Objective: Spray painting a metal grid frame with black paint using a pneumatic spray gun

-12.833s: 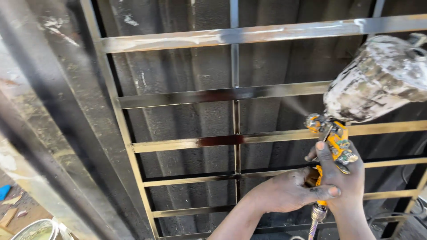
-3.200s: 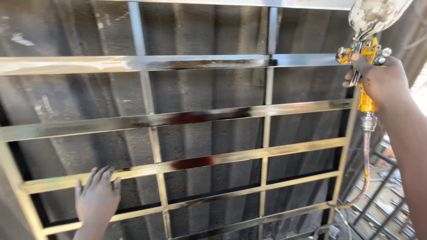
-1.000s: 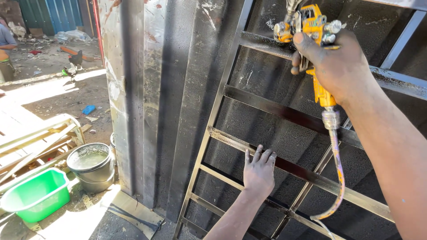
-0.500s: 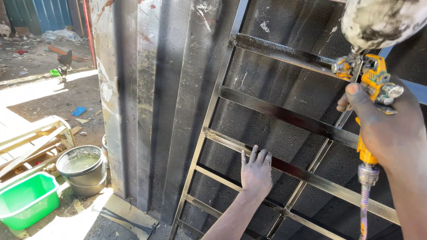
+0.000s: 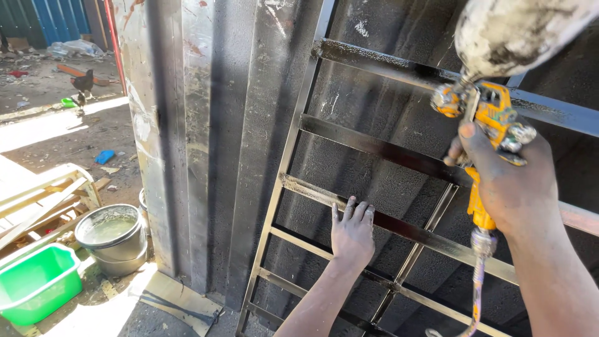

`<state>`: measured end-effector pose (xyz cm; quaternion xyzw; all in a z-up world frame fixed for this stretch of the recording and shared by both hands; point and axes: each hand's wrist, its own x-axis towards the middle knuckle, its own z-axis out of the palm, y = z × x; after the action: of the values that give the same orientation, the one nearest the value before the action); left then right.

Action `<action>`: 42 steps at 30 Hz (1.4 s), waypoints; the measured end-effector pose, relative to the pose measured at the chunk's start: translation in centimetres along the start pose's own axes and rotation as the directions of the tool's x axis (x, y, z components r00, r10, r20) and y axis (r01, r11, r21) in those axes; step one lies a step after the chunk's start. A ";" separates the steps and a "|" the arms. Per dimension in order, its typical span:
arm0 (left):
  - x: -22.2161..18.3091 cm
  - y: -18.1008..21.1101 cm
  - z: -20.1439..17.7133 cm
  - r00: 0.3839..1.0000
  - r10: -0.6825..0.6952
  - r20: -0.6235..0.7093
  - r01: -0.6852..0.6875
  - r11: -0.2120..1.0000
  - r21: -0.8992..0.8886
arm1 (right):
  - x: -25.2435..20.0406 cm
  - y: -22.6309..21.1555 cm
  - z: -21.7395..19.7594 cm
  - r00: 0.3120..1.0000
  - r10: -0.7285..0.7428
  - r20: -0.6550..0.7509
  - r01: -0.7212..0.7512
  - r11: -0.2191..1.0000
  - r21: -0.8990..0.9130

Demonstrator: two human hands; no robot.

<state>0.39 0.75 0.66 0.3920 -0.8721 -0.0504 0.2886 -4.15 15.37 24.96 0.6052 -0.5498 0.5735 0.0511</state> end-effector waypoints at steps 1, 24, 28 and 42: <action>0.0 -0.1 0.1 1.000 0.007 -0.003 -0.007 1.000 0.001 | -0.5 0.4 -0.6 1.000 -0.003 -0.007 0.003 1.000 -0.002; 0.0 -0.5 1.9 0.992 0.000 -0.123 -0.006 0.999 -0.044 | -4.2 2.1 -2.4 0.985 0.035 -0.172 -0.020 0.996 0.086; -0.1 -0.3 1.1 0.999 -0.025 -0.044 0.023 0.999 -0.045 | -2.6 0.6 0.1 0.992 0.014 -0.123 0.001 0.993 0.116; -0.4 -0.5 1.1 0.989 -0.003 -0.147 -0.008 0.997 -0.075 | -0.8 2.6 -1.6 0.994 -0.025 -0.102 0.046 0.978 0.204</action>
<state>0.34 0.50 -0.53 0.3824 -0.8463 -0.0539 0.3670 -6.87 15.95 23.42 0.5879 -0.4733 0.6555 0.0255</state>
